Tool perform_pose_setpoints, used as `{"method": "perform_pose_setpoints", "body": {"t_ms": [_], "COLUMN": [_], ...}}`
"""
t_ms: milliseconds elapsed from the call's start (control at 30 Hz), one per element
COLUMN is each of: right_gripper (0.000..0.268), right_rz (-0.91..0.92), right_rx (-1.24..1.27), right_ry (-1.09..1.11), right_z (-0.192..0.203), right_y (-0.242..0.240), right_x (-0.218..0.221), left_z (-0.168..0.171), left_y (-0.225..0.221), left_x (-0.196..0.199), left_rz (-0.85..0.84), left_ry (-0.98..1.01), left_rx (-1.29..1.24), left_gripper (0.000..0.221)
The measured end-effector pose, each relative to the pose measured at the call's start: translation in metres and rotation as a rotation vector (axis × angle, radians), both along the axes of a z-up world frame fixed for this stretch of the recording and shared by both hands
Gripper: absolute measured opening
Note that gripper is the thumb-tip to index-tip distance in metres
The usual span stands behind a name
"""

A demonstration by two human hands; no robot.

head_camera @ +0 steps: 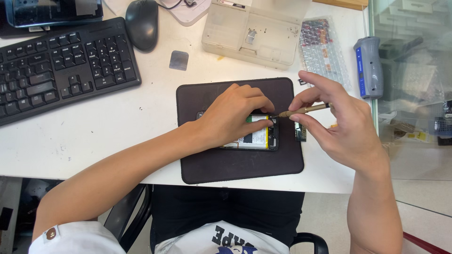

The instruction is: The person disassembles a smartphone on a workbench, using a screwdriver and a plastic pry tool to remove the back cover, battery, and screen assembly. The person handles the phone components and tools throughout the process.

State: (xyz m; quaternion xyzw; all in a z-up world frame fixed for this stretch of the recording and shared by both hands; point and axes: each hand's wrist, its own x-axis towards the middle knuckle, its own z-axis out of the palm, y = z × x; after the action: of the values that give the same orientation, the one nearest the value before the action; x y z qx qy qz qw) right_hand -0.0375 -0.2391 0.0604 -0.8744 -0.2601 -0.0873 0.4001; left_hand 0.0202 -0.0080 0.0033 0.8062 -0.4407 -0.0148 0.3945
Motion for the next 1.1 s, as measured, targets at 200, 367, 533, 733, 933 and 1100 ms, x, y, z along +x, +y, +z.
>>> {"method": "perform_pose_setpoints", "body": {"t_ms": [200, 367, 533, 733, 933, 1100], "right_gripper": [0.068, 0.067, 0.068, 0.069, 0.068, 0.065], "right_rz": [-0.063, -0.165, -0.172, -0.215, -0.278, -0.318], "right_rx": [0.0, 0.021, 0.076, 0.059, 0.034, -0.007], "right_ry": [-0.034, -0.058, -0.088, -0.129, -0.156, -0.228], "right_z": [-0.005, -0.008, -0.011, -0.012, -0.012, -0.009], "right_y": [-0.01, -0.023, -0.03, -0.032, -0.035, -0.035], "right_x": [-0.001, -0.008, -0.011, -0.013, -0.014, -0.012], "left_z": [-0.002, 0.003, 0.012, 0.022, 0.027, -0.001], "left_y": [-0.012, -0.025, -0.037, -0.046, -0.042, -0.067], "left_x": [0.002, -0.007, -0.005, 0.009, 0.066, 0.132], "left_rz": [-0.016, 0.001, -0.092, -0.182, -0.024, 0.175], "left_ry": [-0.17, -0.464, -0.589, -0.416, -0.291, -0.551], "left_rx": [0.093, 0.339, 0.509, 0.475, 0.225, 0.119], "left_gripper": [0.009, 0.003, 0.005, 0.012, 0.01, 0.008]}}
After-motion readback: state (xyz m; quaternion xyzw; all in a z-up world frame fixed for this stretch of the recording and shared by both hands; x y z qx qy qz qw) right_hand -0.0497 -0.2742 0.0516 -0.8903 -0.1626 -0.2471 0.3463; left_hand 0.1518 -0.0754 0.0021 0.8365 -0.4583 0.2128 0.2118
